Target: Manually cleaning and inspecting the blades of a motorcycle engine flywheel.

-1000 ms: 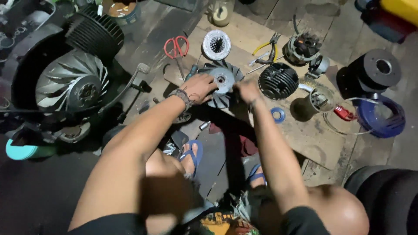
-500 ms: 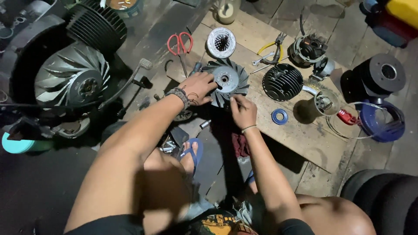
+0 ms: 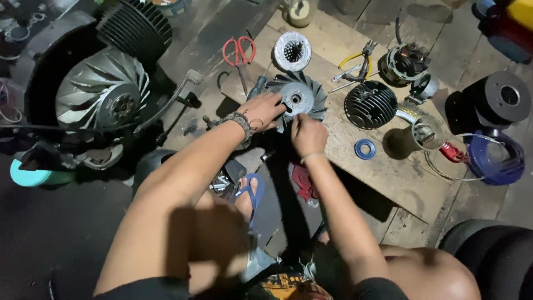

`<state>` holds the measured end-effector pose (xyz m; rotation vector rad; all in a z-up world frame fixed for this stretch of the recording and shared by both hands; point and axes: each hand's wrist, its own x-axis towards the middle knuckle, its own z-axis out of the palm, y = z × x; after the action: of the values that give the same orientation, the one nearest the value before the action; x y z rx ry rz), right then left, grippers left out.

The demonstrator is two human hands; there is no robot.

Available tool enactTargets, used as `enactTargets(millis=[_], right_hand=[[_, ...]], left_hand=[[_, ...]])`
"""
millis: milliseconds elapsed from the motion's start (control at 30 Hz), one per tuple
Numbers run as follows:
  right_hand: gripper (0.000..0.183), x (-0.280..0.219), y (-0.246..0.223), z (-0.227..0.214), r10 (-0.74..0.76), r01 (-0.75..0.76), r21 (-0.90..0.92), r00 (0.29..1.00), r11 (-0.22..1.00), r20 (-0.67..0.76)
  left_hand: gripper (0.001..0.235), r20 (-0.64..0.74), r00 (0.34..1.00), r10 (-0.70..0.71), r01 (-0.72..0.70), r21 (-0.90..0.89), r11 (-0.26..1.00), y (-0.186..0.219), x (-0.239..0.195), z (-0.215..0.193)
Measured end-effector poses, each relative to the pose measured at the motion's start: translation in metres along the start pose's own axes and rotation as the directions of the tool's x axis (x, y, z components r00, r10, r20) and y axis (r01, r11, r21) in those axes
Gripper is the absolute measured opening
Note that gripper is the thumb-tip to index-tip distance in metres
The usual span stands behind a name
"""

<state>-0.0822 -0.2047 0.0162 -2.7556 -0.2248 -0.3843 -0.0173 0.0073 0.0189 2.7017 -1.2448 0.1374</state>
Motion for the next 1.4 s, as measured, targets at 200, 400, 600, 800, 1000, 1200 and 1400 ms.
enactTargets(millis=[200,400,600,800,1000,1200,1400], right_hand=[[0.04,0.072,0.038,0.015,0.239,-0.293,0.076,0.882,0.953,0.407],[0.031,0.024,0.107,0.029,-0.241,0.234,0.121,0.969,0.965,0.05],[0.028,-0.012,0.046,0.011,0.401,-0.267,0.739,0.916,0.618,-0.004],[0.03,-0.029,0.015,-0.011,0.034,0.022,0.315,0.985,0.949,-0.172],[0.014,-0.035,0.02,0.023,-0.29,0.259,-0.138,0.912,0.956,-0.291],[0.05,0.026,0.011,-0.009,0.302,-0.312,0.015,0.929,0.95,0.213],[0.079,0.063,0.093,0.036,0.48,-0.613,0.418,0.788,0.671,0.385]], left_hand=[[0.046,-0.018,1.0,0.008,-0.008,0.018,1.0,0.0,0.0,0.0],[0.049,-0.045,0.999,0.012,-0.01,0.034,0.999,0.002,-0.001,0.002],[0.047,-0.022,0.999,-0.023,0.024,0.074,0.997,0.004,-0.002,-0.001],[0.047,-0.025,0.999,-0.022,0.023,0.077,0.997,0.006,-0.004,-0.005],[0.047,-0.015,1.0,-0.022,0.023,0.086,0.996,0.005,-0.004,-0.005],[0.046,0.0,0.999,-0.048,0.047,0.114,0.992,0.007,-0.001,-0.002],[0.046,0.024,0.999,-0.039,0.036,0.111,0.993,0.01,0.0,-0.008]])
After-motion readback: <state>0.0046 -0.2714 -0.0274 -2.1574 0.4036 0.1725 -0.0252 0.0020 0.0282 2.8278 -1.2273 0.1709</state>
